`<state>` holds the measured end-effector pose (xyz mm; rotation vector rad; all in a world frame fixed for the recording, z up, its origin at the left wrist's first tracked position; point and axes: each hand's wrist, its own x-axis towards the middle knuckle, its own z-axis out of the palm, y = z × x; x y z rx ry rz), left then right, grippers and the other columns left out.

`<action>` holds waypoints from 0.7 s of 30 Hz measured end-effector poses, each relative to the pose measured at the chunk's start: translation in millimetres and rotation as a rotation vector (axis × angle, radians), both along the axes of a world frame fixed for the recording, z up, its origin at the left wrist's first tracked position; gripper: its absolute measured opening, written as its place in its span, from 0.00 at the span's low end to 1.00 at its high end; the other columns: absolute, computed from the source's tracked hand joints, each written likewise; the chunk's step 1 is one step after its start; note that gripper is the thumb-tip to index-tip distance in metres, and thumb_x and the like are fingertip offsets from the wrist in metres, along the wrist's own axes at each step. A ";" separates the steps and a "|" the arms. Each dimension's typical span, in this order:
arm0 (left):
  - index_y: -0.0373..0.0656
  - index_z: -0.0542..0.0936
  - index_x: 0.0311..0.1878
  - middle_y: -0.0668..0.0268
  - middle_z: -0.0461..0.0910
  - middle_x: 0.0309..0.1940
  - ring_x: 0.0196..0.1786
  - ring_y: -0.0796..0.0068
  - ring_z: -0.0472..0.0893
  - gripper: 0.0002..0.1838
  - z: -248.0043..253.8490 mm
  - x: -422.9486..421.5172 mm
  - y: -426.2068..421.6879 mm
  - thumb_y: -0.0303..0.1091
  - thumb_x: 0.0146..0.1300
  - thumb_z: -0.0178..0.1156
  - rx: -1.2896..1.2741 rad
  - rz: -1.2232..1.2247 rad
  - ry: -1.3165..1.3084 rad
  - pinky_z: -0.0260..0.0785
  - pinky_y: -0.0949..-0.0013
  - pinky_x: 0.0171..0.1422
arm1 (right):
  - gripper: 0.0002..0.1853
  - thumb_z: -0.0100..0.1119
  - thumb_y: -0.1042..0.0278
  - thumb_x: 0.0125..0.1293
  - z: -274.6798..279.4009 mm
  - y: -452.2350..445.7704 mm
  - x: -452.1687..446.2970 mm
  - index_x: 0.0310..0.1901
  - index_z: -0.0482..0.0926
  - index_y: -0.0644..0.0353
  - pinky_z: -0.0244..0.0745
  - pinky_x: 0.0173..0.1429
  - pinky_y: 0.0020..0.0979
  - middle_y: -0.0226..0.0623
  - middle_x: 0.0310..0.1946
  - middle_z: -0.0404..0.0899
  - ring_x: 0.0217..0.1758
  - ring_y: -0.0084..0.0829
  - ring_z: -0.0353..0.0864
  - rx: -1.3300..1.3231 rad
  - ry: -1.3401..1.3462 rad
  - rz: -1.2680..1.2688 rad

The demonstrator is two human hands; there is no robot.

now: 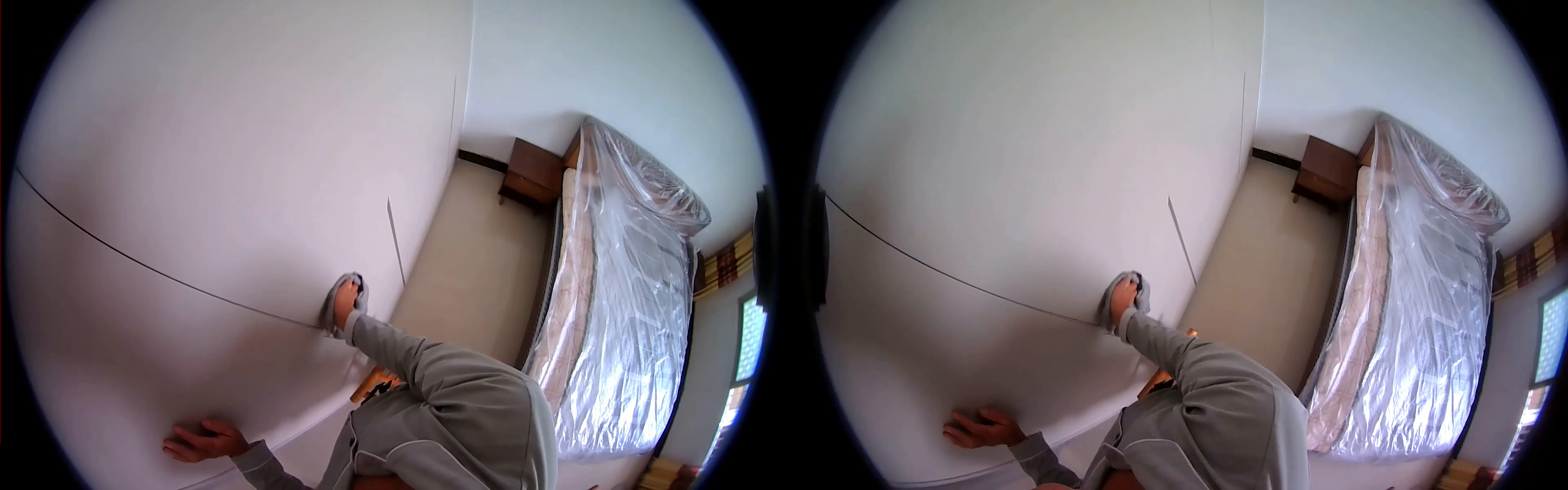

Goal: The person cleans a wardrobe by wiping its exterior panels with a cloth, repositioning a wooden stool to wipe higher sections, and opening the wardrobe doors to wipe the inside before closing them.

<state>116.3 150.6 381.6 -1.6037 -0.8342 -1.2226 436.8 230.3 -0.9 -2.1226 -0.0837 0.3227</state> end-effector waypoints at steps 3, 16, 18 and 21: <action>0.40 0.71 0.67 0.50 0.57 0.73 0.73 0.45 0.59 0.27 1.3 -5.4 2.1 0.47 0.73 0.49 0.019 0.012 0.006 0.50 0.42 0.74 | 0.22 0.40 0.57 0.75 70.0 -3.7 33.6 0.58 0.71 0.67 0.64 0.65 0.47 0.63 0.56 0.72 0.59 0.57 0.71 0.582 0.165 -0.337; 0.37 0.67 0.68 0.49 0.52 0.74 0.76 0.42 0.53 0.26 -0.1 1.7 -11.3 0.41 0.71 0.51 -0.065 0.051 0.019 0.48 0.41 0.76 | 0.25 0.39 0.55 0.76 -20.0 -42.2 -80.1 0.67 0.66 0.60 0.58 0.72 0.34 0.42 0.65 0.70 0.67 0.35 0.67 0.279 0.018 0.361; 0.37 0.67 0.68 0.49 0.53 0.74 0.75 0.42 0.53 0.26 -0.7 1.9 -11.0 0.41 0.72 0.50 -0.068 0.048 0.017 0.48 0.41 0.76 | 0.24 0.39 0.56 0.75 9.9 -64.2 -141.4 0.66 0.67 0.60 0.60 0.71 0.35 0.41 0.64 0.70 0.66 0.36 0.68 0.388 0.307 0.474; 0.37 0.67 0.68 0.49 0.53 0.73 0.75 0.43 0.54 0.26 1.0 1.7 -11.2 0.42 0.72 0.50 -0.076 0.043 0.024 0.49 0.41 0.75 | 0.23 0.41 0.57 0.74 47.3 -85.5 -193.9 0.64 0.68 0.60 0.62 0.69 0.35 0.40 0.63 0.71 0.64 0.37 0.69 0.473 0.629 0.567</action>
